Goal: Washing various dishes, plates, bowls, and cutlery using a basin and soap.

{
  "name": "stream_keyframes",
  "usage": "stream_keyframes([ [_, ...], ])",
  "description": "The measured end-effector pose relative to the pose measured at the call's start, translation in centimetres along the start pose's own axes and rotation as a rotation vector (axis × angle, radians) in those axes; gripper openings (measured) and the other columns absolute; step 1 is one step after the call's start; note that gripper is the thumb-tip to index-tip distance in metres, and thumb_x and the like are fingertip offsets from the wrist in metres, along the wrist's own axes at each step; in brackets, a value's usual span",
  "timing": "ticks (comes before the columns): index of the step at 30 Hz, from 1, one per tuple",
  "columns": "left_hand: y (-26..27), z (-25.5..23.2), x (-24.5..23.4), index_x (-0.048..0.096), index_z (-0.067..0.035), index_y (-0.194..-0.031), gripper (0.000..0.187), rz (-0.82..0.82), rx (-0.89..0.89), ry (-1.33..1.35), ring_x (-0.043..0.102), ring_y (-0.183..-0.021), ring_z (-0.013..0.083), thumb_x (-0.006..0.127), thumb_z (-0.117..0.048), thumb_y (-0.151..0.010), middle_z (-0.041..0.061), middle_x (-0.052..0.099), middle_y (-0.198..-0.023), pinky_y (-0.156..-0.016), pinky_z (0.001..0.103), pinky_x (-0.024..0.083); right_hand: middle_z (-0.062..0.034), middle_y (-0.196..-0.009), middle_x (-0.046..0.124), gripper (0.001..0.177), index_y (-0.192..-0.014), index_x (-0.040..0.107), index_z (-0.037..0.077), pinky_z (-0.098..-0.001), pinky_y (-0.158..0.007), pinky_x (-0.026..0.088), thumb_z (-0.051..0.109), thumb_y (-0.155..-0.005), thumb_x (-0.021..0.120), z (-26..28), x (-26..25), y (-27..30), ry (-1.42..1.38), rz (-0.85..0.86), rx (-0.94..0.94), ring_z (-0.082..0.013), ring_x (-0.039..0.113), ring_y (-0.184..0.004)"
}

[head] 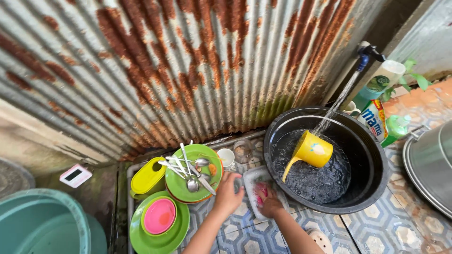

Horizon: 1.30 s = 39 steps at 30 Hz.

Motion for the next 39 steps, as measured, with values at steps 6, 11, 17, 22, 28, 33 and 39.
stream_keyframes([
  [6, -2.9, -3.1, 7.7, 0.063, -0.006, -0.108, 0.030, 0.134, 0.045, 0.178, 0.061, -0.109, 0.0398, 0.074, -0.006, -0.080, 0.016, 0.062, -0.111, -0.093, 0.044, 0.050, -0.0185, -0.169, 0.015, 0.091, -0.164, 0.019, 0.007, -0.0453, -0.129, 0.017, 0.054, -0.095, 0.056, 1.5, 0.0, 2.9, 0.304, 0.103, 0.079, -0.0399, 0.015, -0.155],
  [11, -3.9, -2.3, 8.0, 0.063, -0.007, -0.109, 0.030, 0.027, 0.026, 0.201, 0.062, -0.112, 0.0381, 0.072, -0.004, -0.081, 0.016, 0.062, -0.113, -0.098, 0.043, 0.050, -0.0217, -0.171, 0.008, 0.082, -0.155, 0.024, -0.001, -0.0467, -0.124, 0.018, 0.043, -0.093, 0.054, -2.0, 5.5, -2.6, 0.571, -0.129, -0.025, -0.0465, 0.006, -0.154],
  [17, 0.3, 3.0, 0.7, 0.063, -0.007, -0.110, 0.037, -0.212, -0.146, -0.044, 0.058, -0.113, 0.0385, 0.077, -0.007, -0.076, 0.017, 0.058, -0.116, -0.100, 0.044, 0.046, -0.0209, -0.141, 0.057, 0.067, -0.153, 0.038, 0.007, -0.0447, -0.109, 0.046, 0.036, -0.093, 0.050, -2.9, 4.3, -5.1, 0.325, -0.013, -0.165, -0.0356, 0.058, -0.128],
  [22, 5.4, 3.4, -4.9, 0.053, -0.009, -0.117, 0.067, -0.181, -0.430, -0.171, 0.055, -0.114, 0.0380, 0.094, -0.027, -0.067, 0.019, 0.055, -0.116, -0.099, 0.045, 0.045, -0.0120, -0.119, 0.073, 0.033, -0.119, 0.072, 0.025, -0.0477, -0.099, 0.052, 0.035, -0.102, 0.045, -3.1, 3.8, -7.4, 0.079, -0.271, -0.248, -0.0330, 0.067, -0.112],
  [28, 9.2, 5.5, -3.6, 0.035, -0.018, -0.133, 0.106, 0.233, -0.700, -0.135, 0.049, -0.124, 0.0400, 0.103, -0.021, -0.051, 0.021, 0.048, -0.125, -0.106, 0.042, 0.045, -0.0115, -0.113, 0.073, 0.036, -0.119, 0.068, 0.022, -0.0469, -0.094, 0.054, 0.038, -0.086, 0.071, 3.1, -5.2, -1.9, -0.022, -0.169, 0.021, -0.0319, 0.069, -0.107],
  [33, 9.7, 4.4, -1.8, 0.032, -0.012, -0.139, 0.108, 0.112, -0.566, -0.057, 0.049, -0.125, 0.0427, 0.098, -0.015, -0.054, 0.022, 0.045, -0.132, -0.104, 0.045, 0.046, -0.0111, -0.135, 0.063, 0.049, -0.131, 0.056, 0.022, -0.0457, -0.102, 0.053, 0.038, -0.088, 0.073, 2.5, -4.2, -0.7, 0.093, -0.335, -0.031, -0.0334, 0.060, -0.128],
  [39, 10.1, 5.4, -0.3, 0.039, -0.004, -0.135, 0.101, -0.086, -0.412, 0.031, 0.052, -0.124, 0.0412, 0.099, -0.021, -0.056, 0.020, 0.049, -0.131, -0.105, 0.044, 0.046, -0.0383, -0.135, 0.052, 0.117, -0.146, 0.032, 0.008, -0.0593, -0.090, 0.053, 0.032, -0.049, 0.092, -3.0, 3.2, -4.0, 0.342, -0.630, -0.508, -0.0502, 0.060, -0.121],
])
Point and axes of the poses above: each hand's wrist, its own y-axis away from the middle knuckle, its own x-axis out of the palm, z = x × y, the point moved 1 cm from there along -y, towards the middle knuckle
